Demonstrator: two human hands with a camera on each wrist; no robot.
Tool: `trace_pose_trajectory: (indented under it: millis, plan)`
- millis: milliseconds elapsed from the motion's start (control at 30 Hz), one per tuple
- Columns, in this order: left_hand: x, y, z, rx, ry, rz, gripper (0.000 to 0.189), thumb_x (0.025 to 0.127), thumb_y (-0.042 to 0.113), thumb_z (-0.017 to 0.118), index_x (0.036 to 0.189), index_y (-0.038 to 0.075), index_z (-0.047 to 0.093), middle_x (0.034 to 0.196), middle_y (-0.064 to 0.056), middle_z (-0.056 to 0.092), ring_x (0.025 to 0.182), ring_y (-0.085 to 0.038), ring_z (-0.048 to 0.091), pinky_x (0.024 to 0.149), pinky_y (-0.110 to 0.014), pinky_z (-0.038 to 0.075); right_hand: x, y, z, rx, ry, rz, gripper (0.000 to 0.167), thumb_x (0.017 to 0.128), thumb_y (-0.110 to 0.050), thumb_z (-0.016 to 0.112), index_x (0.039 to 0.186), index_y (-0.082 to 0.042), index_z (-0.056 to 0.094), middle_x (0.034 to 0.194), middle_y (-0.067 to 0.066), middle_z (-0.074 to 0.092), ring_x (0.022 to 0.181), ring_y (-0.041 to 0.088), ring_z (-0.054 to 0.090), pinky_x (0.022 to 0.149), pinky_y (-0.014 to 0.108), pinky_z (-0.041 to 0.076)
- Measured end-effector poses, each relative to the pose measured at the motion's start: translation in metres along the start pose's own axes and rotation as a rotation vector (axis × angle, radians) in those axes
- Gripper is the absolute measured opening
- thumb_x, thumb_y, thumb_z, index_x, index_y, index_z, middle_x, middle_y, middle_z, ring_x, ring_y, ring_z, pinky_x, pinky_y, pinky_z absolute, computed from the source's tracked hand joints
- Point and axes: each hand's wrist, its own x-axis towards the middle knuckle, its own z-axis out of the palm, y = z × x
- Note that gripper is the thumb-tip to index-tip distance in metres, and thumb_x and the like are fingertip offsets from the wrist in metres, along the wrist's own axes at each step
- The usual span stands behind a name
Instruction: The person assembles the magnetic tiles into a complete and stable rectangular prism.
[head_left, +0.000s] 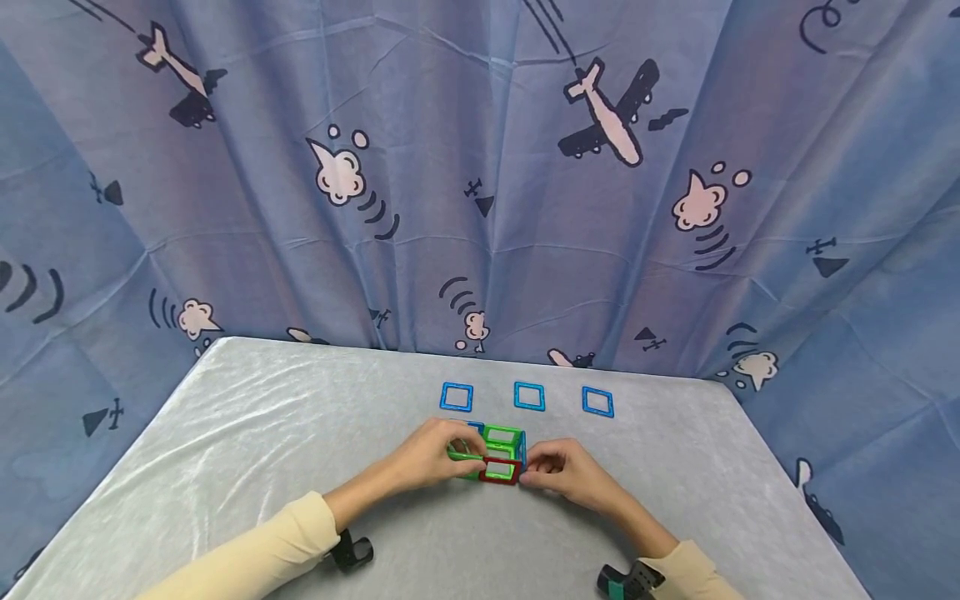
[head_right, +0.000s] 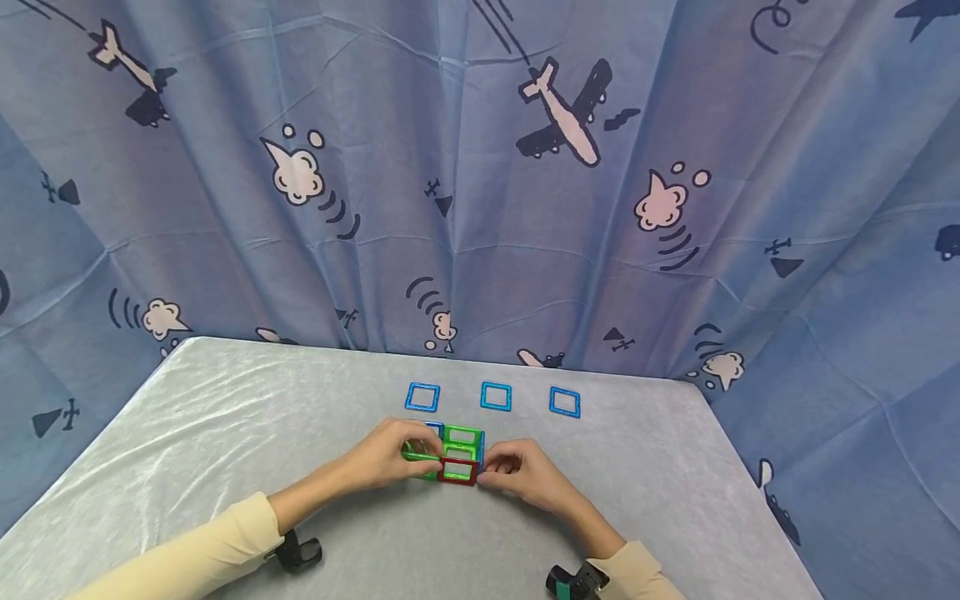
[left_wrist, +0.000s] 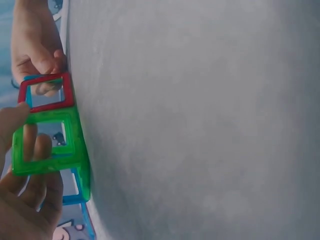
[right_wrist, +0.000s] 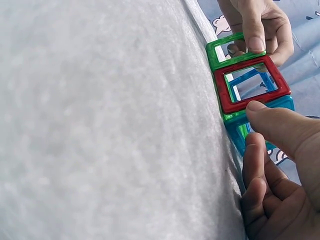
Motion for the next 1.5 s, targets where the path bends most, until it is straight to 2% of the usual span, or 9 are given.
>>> trace_pose_trajectory:
  millis: [367, 700, 900, 1033, 1200, 1367, 1500]
  plan:
    - [0.0, 0.0, 0.002, 0.01, 0.003, 0.051, 0.011, 0.089, 0.013, 0.082, 0.094, 0.021, 0.075, 0.089, 0.019, 0.067, 0.084, -0.003, 0.061, 0.074, -0.023, 0.051, 0.001, 0.002, 0.001, -0.008, 0.009, 0.017, 0.006, 0.09, -0.006, 0.078, 0.097, -0.007, 0.077, 0.08, 0.007, 0.068, 0.064, 0.008, 0.053, 0.053, 0.022, 0.044]
    - [-0.001, -0.002, 0.002, -0.019, -0.003, 0.03, 0.013, 0.088, 0.014, 0.083, 0.095, 0.02, 0.074, 0.09, 0.017, 0.066, 0.083, -0.002, 0.063, 0.073, -0.023, 0.052, 0.001, 0.001, 0.001, -0.005, 0.003, 0.024, 0.007, 0.091, -0.006, 0.077, 0.098, -0.006, 0.077, 0.08, 0.007, 0.067, 0.063, 0.007, 0.052, 0.053, 0.022, 0.044]
    - [-0.004, -0.004, -0.001, -0.043, 0.017, 0.026, 0.017, 0.087, 0.011, 0.083, 0.101, 0.013, 0.073, 0.096, 0.011, 0.067, 0.085, -0.004, 0.064, 0.074, -0.024, 0.054, 0.001, 0.0, 0.001, 0.001, 0.006, 0.02, 0.007, 0.091, -0.005, 0.077, 0.098, -0.006, 0.077, 0.081, 0.007, 0.068, 0.063, 0.007, 0.053, 0.052, 0.022, 0.044]
    - [-0.01, -0.003, -0.01, -0.074, 0.046, 0.04, 0.022, 0.087, 0.008, 0.082, 0.107, 0.007, 0.072, 0.102, 0.0, 0.07, 0.088, -0.015, 0.067, 0.073, -0.026, 0.055, 0.001, -0.001, 0.001, 0.007, 0.005, 0.005, 0.007, 0.091, -0.005, 0.077, 0.098, -0.005, 0.076, 0.081, 0.007, 0.068, 0.063, 0.007, 0.052, 0.052, 0.022, 0.044]
    - [-0.024, -0.004, -0.029, -0.08, 0.112, 0.091, 0.027, 0.089, 0.006, 0.08, 0.113, 0.01, 0.07, 0.108, -0.009, 0.07, 0.093, -0.029, 0.068, 0.073, -0.029, 0.057, 0.002, -0.001, 0.001, 0.016, -0.001, -0.008, 0.009, 0.091, -0.005, 0.077, 0.1, -0.004, 0.076, 0.084, 0.009, 0.069, 0.064, 0.008, 0.053, 0.052, 0.023, 0.044]
    - [-0.044, -0.011, -0.046, -0.035, 0.18, 0.119, 0.028, 0.089, 0.007, 0.079, 0.114, 0.017, 0.069, 0.105, -0.004, 0.07, 0.093, -0.026, 0.069, 0.073, -0.03, 0.057, 0.001, 0.0, 0.0, 0.019, -0.002, -0.015, 0.01, 0.092, -0.006, 0.076, 0.101, -0.003, 0.076, 0.083, 0.01, 0.068, 0.064, 0.008, 0.053, 0.053, 0.023, 0.045]
    - [-0.057, -0.02, -0.058, -0.044, 0.187, 0.07, 0.025, 0.09, 0.005, 0.079, 0.111, 0.017, 0.07, 0.096, 0.005, 0.069, 0.084, -0.016, 0.068, 0.067, -0.03, 0.057, 0.001, 0.001, 0.0, 0.013, -0.008, -0.011, 0.01, 0.092, -0.008, 0.076, 0.101, -0.003, 0.075, 0.082, 0.009, 0.067, 0.064, 0.007, 0.052, 0.053, 0.022, 0.044]
